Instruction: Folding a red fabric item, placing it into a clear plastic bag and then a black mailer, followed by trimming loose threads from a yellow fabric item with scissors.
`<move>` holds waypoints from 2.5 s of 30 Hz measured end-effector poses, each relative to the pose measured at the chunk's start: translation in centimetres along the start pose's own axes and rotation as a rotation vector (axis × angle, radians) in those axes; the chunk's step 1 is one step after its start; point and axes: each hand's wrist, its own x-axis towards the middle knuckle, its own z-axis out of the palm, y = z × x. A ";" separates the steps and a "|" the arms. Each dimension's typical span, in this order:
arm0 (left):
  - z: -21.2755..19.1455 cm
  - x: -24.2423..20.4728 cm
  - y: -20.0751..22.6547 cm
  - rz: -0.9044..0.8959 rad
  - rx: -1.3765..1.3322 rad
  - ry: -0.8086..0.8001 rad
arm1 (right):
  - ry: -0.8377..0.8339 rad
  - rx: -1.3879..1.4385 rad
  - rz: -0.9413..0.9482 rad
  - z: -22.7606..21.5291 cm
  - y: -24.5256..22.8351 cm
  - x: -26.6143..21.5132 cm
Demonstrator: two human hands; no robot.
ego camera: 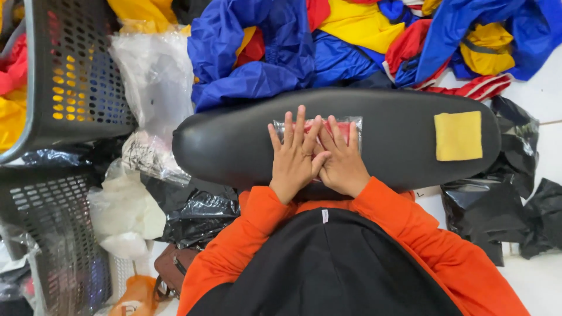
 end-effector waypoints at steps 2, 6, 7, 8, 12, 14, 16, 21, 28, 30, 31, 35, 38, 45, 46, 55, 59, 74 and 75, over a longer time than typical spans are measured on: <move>-0.3 0.1 0.0 -0.016 -0.021 -0.015 | -0.021 0.026 -0.005 0.1 0.2 -0.1; -0.2 0.3 0.0 -0.035 -0.008 -0.059 | -0.059 0.069 -0.008 -0.2 0.5 0.1; 0.1 0.4 0.1 -0.049 -0.002 -0.056 | -0.061 0.076 -0.022 -0.2 0.7 0.0; 0.2 0.4 0.2 -0.046 -0.015 -0.055 | -0.076 0.076 -0.012 -0.2 0.8 -0.1; 0.2 0.8 0.1 -0.053 -0.054 -0.015 | -0.085 0.103 -0.019 -0.1 1.5 0.3; 0.5 0.7 0.0 -0.065 -0.050 -0.002 | -0.077 0.106 -0.025 0.3 1.7 0.3; 0.7 0.8 0.0 -0.073 -0.052 0.010 | -0.070 0.104 -0.024 0.3 1.7 0.5; 1.0 0.9 0.1 -0.079 0.004 0.009 | -0.041 0.058 -0.024 0.5 1.5 0.7; 0.6 0.4 -1.2 -0.082 0.003 0.002 | -0.061 0.066 -0.062 -0.1 1.2 0.6; -0.4 0.8 -2.8 -0.005 -0.282 0.291 | -0.062 0.052 -0.069 -0.6 1.2 0.9; -2.7 0.5 -4.6 -0.012 -0.265 0.308 | -0.052 0.056 -0.092 -0.6 1.2 1.0; -9.2 -3.0 -12.2 -0.383 -0.123 0.803 | -0.012 0.058 -0.097 -0.5 1.2 1.0; -4.9 -10.4 -23.8 -0.811 -0.060 1.045 | -0.011 0.063 -0.095 -0.5 1.4 0.9; 3.0 -25.0 -29.7 -1.755 -0.005 0.048 | 0.019 0.062 -0.075 0.4 2.0 0.2; 2.6 -24.3 -30.1 -1.762 -0.003 0.064 | 0.026 0.067 -0.088 0.6 2.2 0.8; 5.2 -27.7 -35.7 -1.575 0.021 0.154 | -0.027 0.118 -0.080 -0.3 1.8 0.6; -0.6 -24.2 -30.6 -1.451 -0.311 0.002 | -0.014 0.127 -0.061 -0.6 1.4 0.9; 0.7 -27.2 -34.4 -1.393 -0.313 -0.070 | -0.009 0.161 -0.041 -0.1 1.8 0.6; -0.8 -26.8 -34.1 -1.406 -0.419 -0.049 | -0.003 0.161 -0.042 -0.2 1.8 0.6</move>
